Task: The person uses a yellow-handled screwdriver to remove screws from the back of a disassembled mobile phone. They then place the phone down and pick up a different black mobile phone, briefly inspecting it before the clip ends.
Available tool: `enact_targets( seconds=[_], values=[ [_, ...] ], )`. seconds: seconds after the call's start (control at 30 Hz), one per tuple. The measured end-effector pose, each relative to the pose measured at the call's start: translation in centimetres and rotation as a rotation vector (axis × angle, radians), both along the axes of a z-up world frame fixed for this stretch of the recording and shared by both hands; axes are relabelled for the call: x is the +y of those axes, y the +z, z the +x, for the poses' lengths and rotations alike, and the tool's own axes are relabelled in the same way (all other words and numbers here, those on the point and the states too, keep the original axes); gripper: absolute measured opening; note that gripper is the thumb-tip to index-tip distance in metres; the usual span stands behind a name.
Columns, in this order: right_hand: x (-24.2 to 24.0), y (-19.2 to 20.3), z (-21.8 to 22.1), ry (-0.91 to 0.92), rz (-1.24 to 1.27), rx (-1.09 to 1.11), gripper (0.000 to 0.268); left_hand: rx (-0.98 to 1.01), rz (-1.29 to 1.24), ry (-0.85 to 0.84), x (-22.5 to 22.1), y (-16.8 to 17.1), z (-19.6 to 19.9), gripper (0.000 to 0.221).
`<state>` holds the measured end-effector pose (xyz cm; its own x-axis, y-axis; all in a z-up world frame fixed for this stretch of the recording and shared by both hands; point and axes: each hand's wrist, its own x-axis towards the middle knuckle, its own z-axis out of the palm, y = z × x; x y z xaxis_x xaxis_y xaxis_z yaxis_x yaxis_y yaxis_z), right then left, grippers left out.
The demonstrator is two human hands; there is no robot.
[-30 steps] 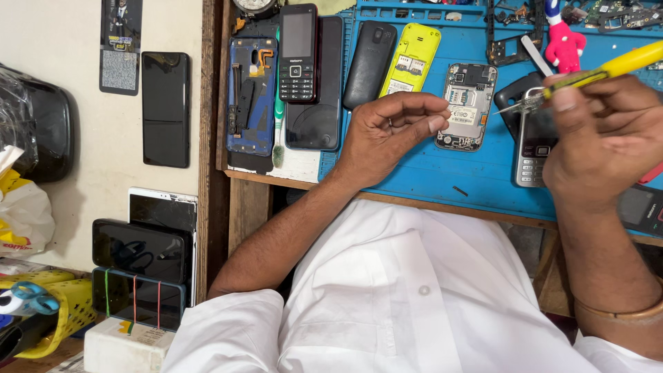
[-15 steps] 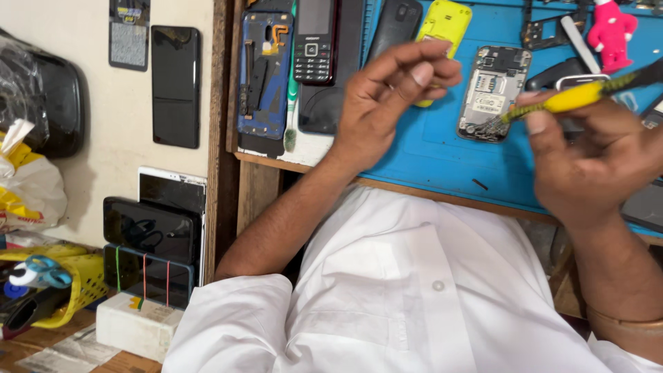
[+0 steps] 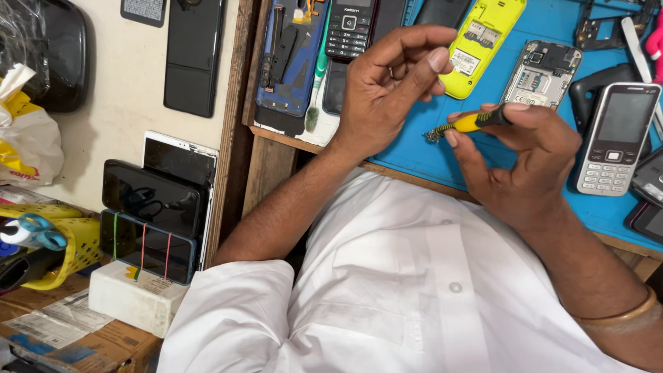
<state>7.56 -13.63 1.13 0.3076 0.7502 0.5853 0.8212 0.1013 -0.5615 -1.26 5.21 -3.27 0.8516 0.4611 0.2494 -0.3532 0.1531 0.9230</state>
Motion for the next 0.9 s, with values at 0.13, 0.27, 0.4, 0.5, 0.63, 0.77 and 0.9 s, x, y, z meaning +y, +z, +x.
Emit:
enact_targets(
  seconds=[0.13, 0.27, 0.4, 0.5, 0.63, 0.77, 0.9],
  values=[
    [-0.5, -0.5, 0.3, 0.004, -0.020, 0.075, 0.067, -0.023, 0.011, -0.005, 0.1, 0.1, 0.2, 0.025],
    [-1.5, -1.0, 0.9, -0.027, 0.008, 0.132, 0.045, 0.003, 0.045, -0.003, -0.1, 0.9, 0.0, 0.023],
    [-3.2, -0.5, 2.3, -0.168, 0.144, 0.458, 0.026, 0.084, 0.100, -0.061, -0.6, 2.4, -1.0, 0.024],
    [-4.3, 0.0, 3.8, -0.214, 0.218, 0.653, 0.020, 0.104, 0.185, -0.196, -1.8, 2.9, -1.0, 0.030],
    [-4.8, -0.1, 4.9, -0.174, 0.283, 0.724, 0.025, 0.211, 0.130, -0.263, -4.0, 2.2, 0.2, 0.037],
    [-4.8, -0.2, 4.8, -0.172, 0.287, 0.744, 0.023, 0.217, 0.044, -0.238, -4.5, 1.3, 0.6, 0.027],
    [-4.8, -0.1, 4.8, -0.188, 0.224, 0.739, 0.019, 0.176, 0.047, -0.238, -4.4, 0.8, 0.5, 0.025]
  ],
)
